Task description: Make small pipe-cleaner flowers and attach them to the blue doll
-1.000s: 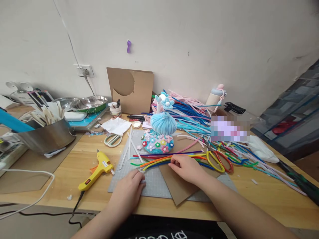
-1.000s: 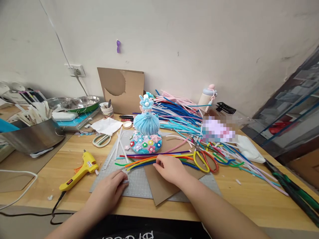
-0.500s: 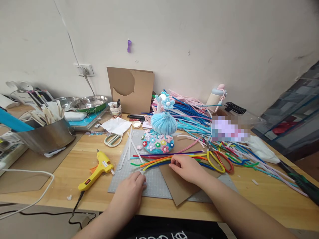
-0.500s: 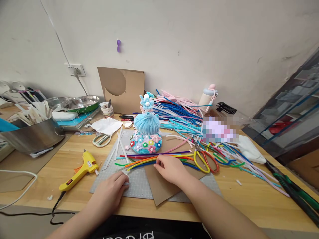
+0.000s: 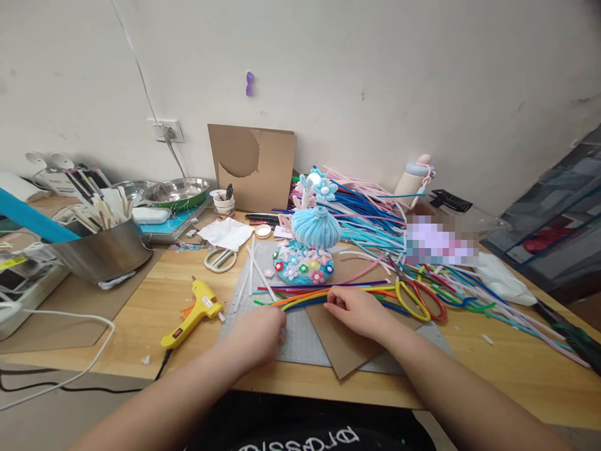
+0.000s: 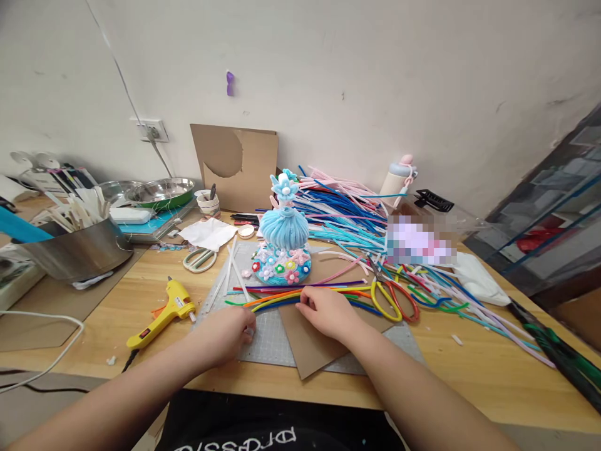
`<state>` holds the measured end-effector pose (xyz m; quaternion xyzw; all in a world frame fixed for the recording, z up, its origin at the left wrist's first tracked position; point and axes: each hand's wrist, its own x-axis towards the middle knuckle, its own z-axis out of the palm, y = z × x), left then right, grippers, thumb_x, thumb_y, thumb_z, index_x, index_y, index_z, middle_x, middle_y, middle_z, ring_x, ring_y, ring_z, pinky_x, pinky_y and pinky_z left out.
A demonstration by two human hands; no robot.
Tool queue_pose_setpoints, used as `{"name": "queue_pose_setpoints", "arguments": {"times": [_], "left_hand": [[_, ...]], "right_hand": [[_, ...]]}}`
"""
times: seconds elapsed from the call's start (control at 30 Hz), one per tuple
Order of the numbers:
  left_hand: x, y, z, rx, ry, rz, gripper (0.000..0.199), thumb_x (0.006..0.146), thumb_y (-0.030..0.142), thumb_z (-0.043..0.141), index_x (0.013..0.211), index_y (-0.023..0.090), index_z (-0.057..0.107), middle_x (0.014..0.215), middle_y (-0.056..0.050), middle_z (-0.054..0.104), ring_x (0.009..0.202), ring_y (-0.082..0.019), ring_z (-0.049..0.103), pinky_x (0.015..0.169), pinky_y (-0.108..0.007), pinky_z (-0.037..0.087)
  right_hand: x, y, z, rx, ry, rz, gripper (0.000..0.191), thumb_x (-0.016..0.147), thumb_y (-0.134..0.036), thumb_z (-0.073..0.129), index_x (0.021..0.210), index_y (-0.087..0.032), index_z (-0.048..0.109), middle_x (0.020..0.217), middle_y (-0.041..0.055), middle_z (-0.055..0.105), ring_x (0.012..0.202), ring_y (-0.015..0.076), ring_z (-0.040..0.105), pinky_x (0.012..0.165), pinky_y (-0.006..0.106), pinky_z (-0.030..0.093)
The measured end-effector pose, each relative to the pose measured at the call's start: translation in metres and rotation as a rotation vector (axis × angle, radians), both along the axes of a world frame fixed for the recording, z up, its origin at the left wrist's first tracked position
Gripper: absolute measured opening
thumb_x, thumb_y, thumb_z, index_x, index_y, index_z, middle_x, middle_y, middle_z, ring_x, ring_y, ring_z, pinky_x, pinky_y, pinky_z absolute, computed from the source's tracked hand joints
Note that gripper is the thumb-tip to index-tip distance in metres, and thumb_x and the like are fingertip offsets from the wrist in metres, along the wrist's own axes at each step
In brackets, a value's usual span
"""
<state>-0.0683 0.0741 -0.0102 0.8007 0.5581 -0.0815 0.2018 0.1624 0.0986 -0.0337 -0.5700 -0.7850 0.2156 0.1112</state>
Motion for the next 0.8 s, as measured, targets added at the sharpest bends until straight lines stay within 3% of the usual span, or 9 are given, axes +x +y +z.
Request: {"name": "queue_pose_setpoints", "arguments": {"times": [0.47, 0.6, 0.8], "left_hand": [[-0.001, 0.018, 0.003, -0.068, 0.004, -0.106, 0.019, 0.064, 0.021, 0.065, 0.083, 0.020, 0.067, 0.084, -0.010, 0.070, 0.074, -0.028, 0.065, 0.059, -0.032, 0.045], [0.000, 0.022, 0.008, -0.097, 0.022, -0.137, 0.025, 0.064, 0.022, 0.066, 0.089, 0.020, 0.066, 0.087, -0.010, 0.070, 0.075, -0.028, 0.065, 0.058, -0.031, 0.045], [0.007, 0.027, 0.017, -0.149, 0.099, -0.190, 0.019, 0.062, 0.022, 0.066, 0.081, 0.020, 0.068, 0.086, -0.010, 0.071, 0.079, -0.030, 0.064, 0.061, -0.033, 0.045]], "right_hand": [[0.001, 0.002, -0.005, 0.009, 0.020, 0.033, 0.016, 0.084, -0.034, 0.051, 0.078, -0.021, 0.058, 0.064, -0.0019, 0.059, 0.058, 0.0130, 0.051, 0.051, 0.023, 0.025], [0.002, 0.002, -0.006, 0.004, 0.042, 0.045, 0.016, 0.084, -0.034, 0.051, 0.079, -0.021, 0.058, 0.064, -0.0021, 0.059, 0.058, 0.0129, 0.050, 0.051, 0.023, 0.025], [0.003, 0.004, -0.008, -0.006, 0.059, 0.055, 0.015, 0.084, -0.033, 0.051, 0.078, -0.021, 0.058, 0.064, -0.0022, 0.058, 0.058, 0.0129, 0.050, 0.051, 0.023, 0.025]]}}
